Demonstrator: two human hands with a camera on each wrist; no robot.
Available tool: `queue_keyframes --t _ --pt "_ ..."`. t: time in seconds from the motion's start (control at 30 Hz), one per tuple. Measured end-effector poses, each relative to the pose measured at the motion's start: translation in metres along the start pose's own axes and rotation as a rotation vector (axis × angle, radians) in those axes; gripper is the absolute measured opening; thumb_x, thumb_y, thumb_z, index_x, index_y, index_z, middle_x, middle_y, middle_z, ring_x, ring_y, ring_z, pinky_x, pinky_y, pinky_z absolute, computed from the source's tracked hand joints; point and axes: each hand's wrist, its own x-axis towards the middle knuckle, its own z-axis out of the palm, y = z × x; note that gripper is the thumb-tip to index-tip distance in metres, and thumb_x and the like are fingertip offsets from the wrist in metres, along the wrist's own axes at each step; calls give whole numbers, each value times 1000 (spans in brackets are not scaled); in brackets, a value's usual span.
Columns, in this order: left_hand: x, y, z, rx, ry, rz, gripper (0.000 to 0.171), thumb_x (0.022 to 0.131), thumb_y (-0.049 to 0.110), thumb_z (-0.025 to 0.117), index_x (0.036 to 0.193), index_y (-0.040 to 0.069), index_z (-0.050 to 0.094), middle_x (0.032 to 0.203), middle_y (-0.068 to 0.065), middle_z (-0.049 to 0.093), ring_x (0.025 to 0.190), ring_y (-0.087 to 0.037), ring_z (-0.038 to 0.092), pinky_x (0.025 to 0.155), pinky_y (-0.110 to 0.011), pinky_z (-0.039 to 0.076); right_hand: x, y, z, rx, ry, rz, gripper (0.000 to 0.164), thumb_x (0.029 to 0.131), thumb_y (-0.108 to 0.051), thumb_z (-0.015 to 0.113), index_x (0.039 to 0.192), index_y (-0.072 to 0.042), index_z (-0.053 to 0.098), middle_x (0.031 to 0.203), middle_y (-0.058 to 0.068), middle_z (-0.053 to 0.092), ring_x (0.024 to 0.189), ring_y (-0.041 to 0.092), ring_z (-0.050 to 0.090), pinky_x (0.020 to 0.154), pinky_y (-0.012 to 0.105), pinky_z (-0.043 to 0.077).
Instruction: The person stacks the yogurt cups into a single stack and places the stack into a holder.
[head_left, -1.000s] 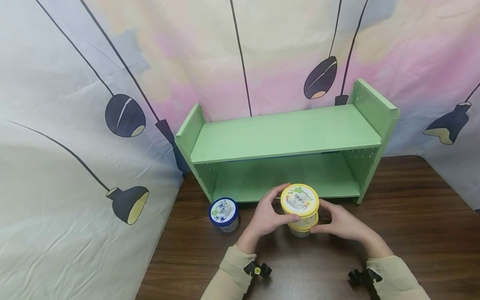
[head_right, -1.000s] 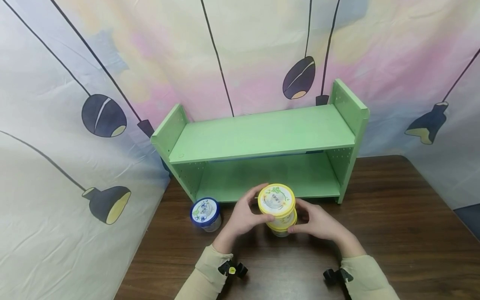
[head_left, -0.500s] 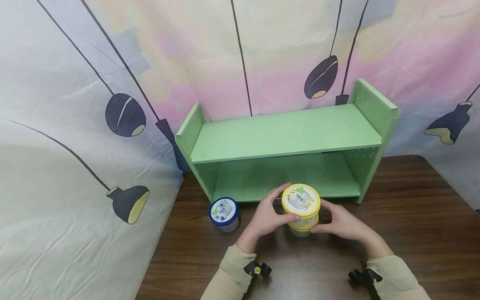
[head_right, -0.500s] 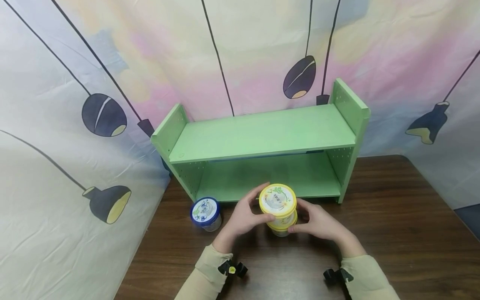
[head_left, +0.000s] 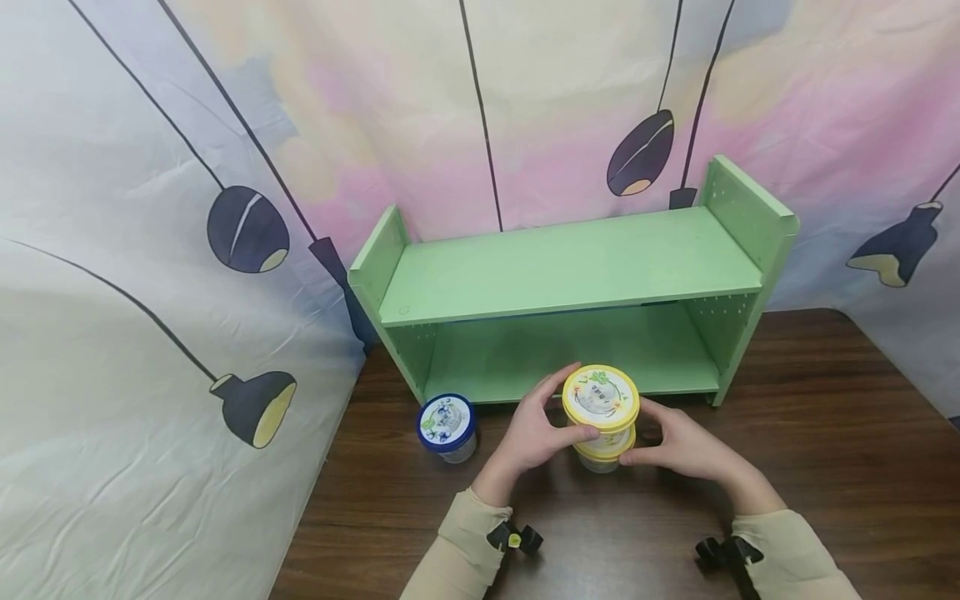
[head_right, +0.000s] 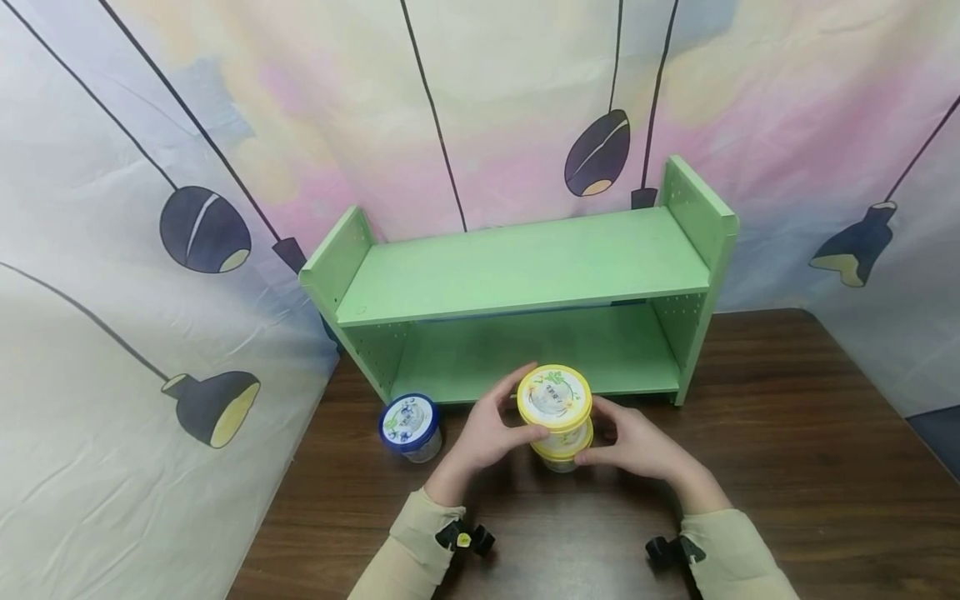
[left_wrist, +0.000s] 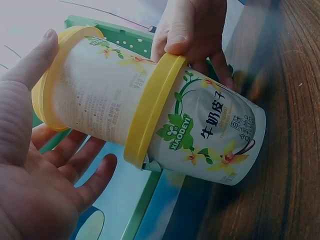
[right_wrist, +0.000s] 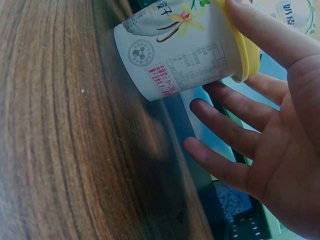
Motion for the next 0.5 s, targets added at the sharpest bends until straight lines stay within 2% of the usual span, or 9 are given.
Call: queue_keyframes --t 0.17,0.37,0.5 --pt "1 -1 -1 -5 -13 10 90 86 21 91 163 16 46 155 3 55 138 -17 53 110 -38 49 0 1 -1 -2 0 8 91 86 -45 91 158 -8 49 147 14 63 136 43 57 103 66 51" --pt "0 -1 -2 -17 -22 1 88 87 28 91 163 22 47 154 4 56 137 -16 53 111 -40 49 0 0 -1 -15 1 24 95 85 -47 91 159 -7 47 149 16 61 139 44 54 105 69 48" --pt "-2 0 -3 -27 -30 -7 88 87 29 91 163 23 46 154 3 56 135 -17 54 110 -40 49 0 1 -1 -9 -1 23 95 85 -47 91 159 -7 47 149 17 61 139 44 55 104 67 50"
